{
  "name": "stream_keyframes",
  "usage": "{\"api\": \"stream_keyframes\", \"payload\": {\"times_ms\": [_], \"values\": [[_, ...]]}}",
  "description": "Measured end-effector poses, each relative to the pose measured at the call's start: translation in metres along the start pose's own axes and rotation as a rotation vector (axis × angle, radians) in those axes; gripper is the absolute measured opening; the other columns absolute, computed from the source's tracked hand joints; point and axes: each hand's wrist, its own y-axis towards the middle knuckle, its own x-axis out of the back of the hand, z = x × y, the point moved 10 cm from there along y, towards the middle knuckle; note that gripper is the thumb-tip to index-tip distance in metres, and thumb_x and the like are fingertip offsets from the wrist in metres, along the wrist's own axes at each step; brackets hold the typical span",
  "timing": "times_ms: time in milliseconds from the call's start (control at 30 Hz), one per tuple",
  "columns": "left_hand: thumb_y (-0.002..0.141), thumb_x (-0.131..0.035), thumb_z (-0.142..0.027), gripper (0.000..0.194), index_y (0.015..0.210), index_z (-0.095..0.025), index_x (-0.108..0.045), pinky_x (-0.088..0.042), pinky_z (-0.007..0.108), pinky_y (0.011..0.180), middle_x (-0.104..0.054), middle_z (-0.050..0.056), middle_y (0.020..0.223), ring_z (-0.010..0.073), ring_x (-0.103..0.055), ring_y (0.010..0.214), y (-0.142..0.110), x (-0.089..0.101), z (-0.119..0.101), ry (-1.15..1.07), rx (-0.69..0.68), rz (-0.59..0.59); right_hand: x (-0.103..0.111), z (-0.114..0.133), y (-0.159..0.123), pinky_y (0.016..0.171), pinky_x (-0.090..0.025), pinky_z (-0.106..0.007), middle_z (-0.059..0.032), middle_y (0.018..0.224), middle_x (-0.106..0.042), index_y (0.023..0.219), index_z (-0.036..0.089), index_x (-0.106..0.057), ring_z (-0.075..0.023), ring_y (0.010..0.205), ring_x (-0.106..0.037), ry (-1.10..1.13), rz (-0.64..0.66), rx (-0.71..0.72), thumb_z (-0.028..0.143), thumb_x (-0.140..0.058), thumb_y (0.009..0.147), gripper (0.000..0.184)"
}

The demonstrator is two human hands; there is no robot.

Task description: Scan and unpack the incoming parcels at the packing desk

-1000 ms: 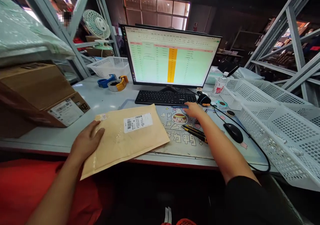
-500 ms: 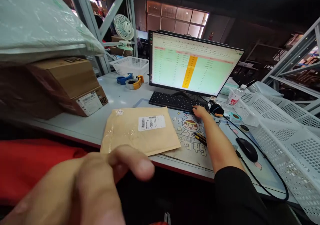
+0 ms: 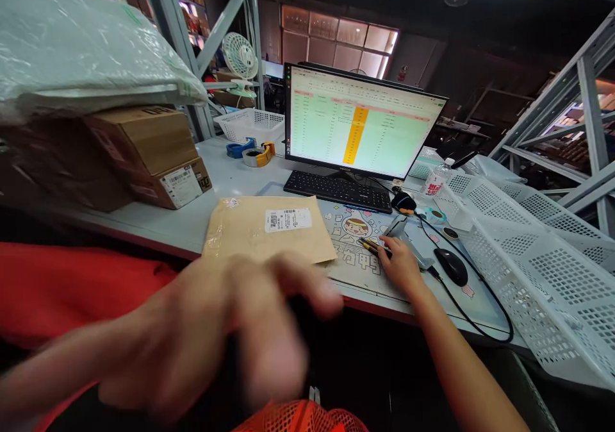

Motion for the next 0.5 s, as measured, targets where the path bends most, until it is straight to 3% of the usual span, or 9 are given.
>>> {"api": "stream_keyframes", "payload": {"times_ms": [33, 100, 200, 267, 400, 500], "values": [[0.094, -0.052, -0.073, 0.056, 0.116, -0.031, -0.081, -0.062, 0.045, 0.104, -0.077, 0.006, 0.126, 0.0326, -0.063, 0.139, 0.009, -0.010, -0.006, -0.071, -0.078, 0.070, -0.002, -0.002, -0.011, 0.106, -0.055, -0.047, -0.0164, 0.130, -0.073, 0.133, 0.020, -0.070, -0.0334, 0.118, -0.068, 0.002, -0.015, 0.004, 0.039, -0.051, 0.100, 0.043], [0.092, -0.068, -0.064, 0.056, 0.134, -0.026, -0.072, -0.052, 0.052, 0.117, -0.066, 0.008, 0.150, 0.0362, -0.055, 0.146, 0.012, -0.033, -0.001, -0.116, -0.134, 0.231, -0.008, -0.005, -0.025, 0.111, -0.051, -0.050, -0.0171, 0.136, -0.070, 0.137, 0.018, -0.067, -0.0349, 0.126, -0.064, -0.019, -0.015, -0.003, 0.038, -0.052, 0.099, 0.046], [0.079, -0.087, -0.043, 0.085, 0.155, -0.023, -0.055, -0.039, 0.062, 0.125, -0.046, 0.016, 0.167, 0.0445, -0.041, 0.155, -0.012, -0.072, 0.054, 0.041, 0.041, 0.436, -0.015, -0.008, -0.029, 0.114, -0.048, -0.052, -0.0187, 0.138, -0.068, 0.142, 0.013, -0.062, -0.0360, 0.128, -0.061, -0.081, -0.002, -0.022, 0.037, -0.048, 0.100, 0.051], [0.083, -0.078, -0.026, 0.074, 0.154, -0.018, -0.057, -0.036, 0.058, 0.128, -0.046, 0.016, 0.167, 0.0411, -0.042, 0.155, -0.037, -0.083, 0.091, 0.140, 0.096, 0.456, -0.017, -0.008, -0.028, 0.113, -0.048, -0.053, -0.0208, 0.136, -0.067, 0.144, 0.009, -0.061, -0.0370, 0.126, -0.061, -0.120, 0.004, -0.029, 0.037, -0.044, 0.102, 0.053], [0.093, -0.052, -0.018, 0.048, 0.137, -0.018, -0.070, -0.045, 0.047, 0.124, -0.064, 0.012, 0.152, 0.0302, -0.060, 0.142, -0.068, -0.065, 0.126, 0.182, 0.085, 0.318, -0.014, -0.008, -0.027, 0.109, -0.049, -0.054, -0.0244, 0.134, -0.066, 0.146, 0.006, -0.059, -0.0384, 0.122, -0.062, -0.119, -0.018, -0.044, 0.038, -0.038, 0.104, 0.057], [0.098, -0.044, -0.022, 0.044, 0.128, -0.018, -0.075, -0.052, 0.047, 0.114, -0.074, 0.013, 0.137, 0.0306, -0.069, 0.130, -0.062, -0.031, 0.123, 0.227, 0.107, 0.221, 0.010, -0.001, -0.029, 0.107, -0.051, -0.053, -0.0252, 0.134, -0.065, 0.145, 0.005, -0.059, -0.0385, 0.121, -0.063, -0.034, -0.121, -0.063, 0.041, -0.032, 0.105, 0.060]]}}
